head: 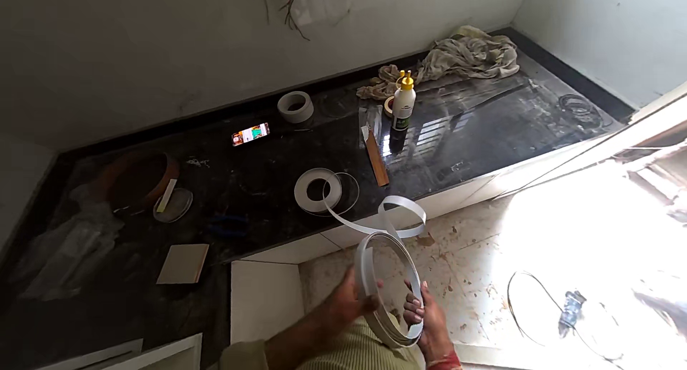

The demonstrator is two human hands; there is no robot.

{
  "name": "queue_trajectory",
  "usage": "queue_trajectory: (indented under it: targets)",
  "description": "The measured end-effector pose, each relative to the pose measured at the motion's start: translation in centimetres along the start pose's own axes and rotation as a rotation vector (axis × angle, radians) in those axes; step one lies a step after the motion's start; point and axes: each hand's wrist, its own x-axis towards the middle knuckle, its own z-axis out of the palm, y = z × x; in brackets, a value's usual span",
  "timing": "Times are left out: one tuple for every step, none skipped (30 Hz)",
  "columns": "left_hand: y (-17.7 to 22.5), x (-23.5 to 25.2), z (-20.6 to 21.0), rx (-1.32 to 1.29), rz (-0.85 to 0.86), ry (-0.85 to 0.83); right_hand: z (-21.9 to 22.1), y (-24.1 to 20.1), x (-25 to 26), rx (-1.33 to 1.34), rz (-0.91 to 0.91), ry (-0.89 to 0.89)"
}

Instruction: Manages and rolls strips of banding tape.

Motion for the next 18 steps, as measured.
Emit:
queue_trajectory:
  targets:
    - [-0.4, 0.0, 1.0, -0.132, 0.037, 0.004, 0.3, 1.2, 0.3, 0.0, -0.003, -0.023]
    - [-0.4, 0.2, 1.7, -0.258, 0.075, 0.029, 0.5, 2.2, 0.4, -0.018, 0.004, -0.054]
    - [0.1, 0.5, 2.1, -0.356, 0.092, 0.054, 0.8, 3.1, 0.6, -0.05, 0.015, -0.085]
    - [0.9, 0.7, 2.4, -0.442, 0.088, 0.066, 1.1, 4.0, 0.7, -0.09, 0.026, -0.11]
    - [1.6, 0.8, 2.5, -0.511, 0.074, 0.059, 1.5, 5.0, 0.6, -0.134, 0.035, -0.12]
    - [2.2, 0.7, 2.6, -0.556, 0.05, 0.041, 1.9, 5.7, 0.3, -0.191, 0.05, -0.14]
    - [2.8, 0.7, 2.6, -0.578, 0.018, 0.015, 2.4, 6.2, 0.1, -0.25, 0.071, -0.158]
    - [3.4, 0.5, 2.6, -0.569, -0.012, -0.009, 2.8, 6.4, 0.0, -0.336, 0.091, -0.168]
    - [3.9, 0.3, 2.5, -0.53, -0.03, -0.027, 3.1, 6.3, -0.1, -0.454, 0.121, -0.153]
    - [4.3, -0.1, 2.3, -0.458, -0.029, -0.049, 3.3, 5.9, -0.2, -0.591, 0.149, -0.127]
    - [4.7, -0.4, 1.8, -0.339, -0.014, -0.09, 3.1, 5.3, -0.3, -0.727, 0.132, -0.102]
    - [5.2, -0.7, 1.1, -0.181, 0.008, -0.148, 2.8, 4.7, -0.4, -0.828, 0.044, -0.063]
    - [5.7, -1.0, 0.3, 0.001, 0.032, -0.201, 2.2, 4.0, -0.3, -0.894, -0.12, -0.017]
    - [6.4, -1.5, -0.6, 0.192, 0.05, -0.24, 1.8, 3.1, -0.4, -0.911, -0.312, -0.004]
    - [7.2, -1.9, -1.4, 0.372, 0.051, -0.277, 1.8, 1.9, -0.5, -0.887, -0.457, -0.032]
    - [7.9, -2.3, -2.0, 0.521, 0.046, -0.304, 2.4, 0.8, -0.3, -0.854, -0.528, -0.083]
    - [8.5, -2.6, -2.5, 0.632, 0.047, -0.318, 3.3, 0.0, -0.1, -0.823, -0.528, -0.151]
    - [9.0, -2.9, -2.9, 0.712, 0.044, -0.333, 4.4, -0.5, 0.2, -0.798, -0.477, -0.218]
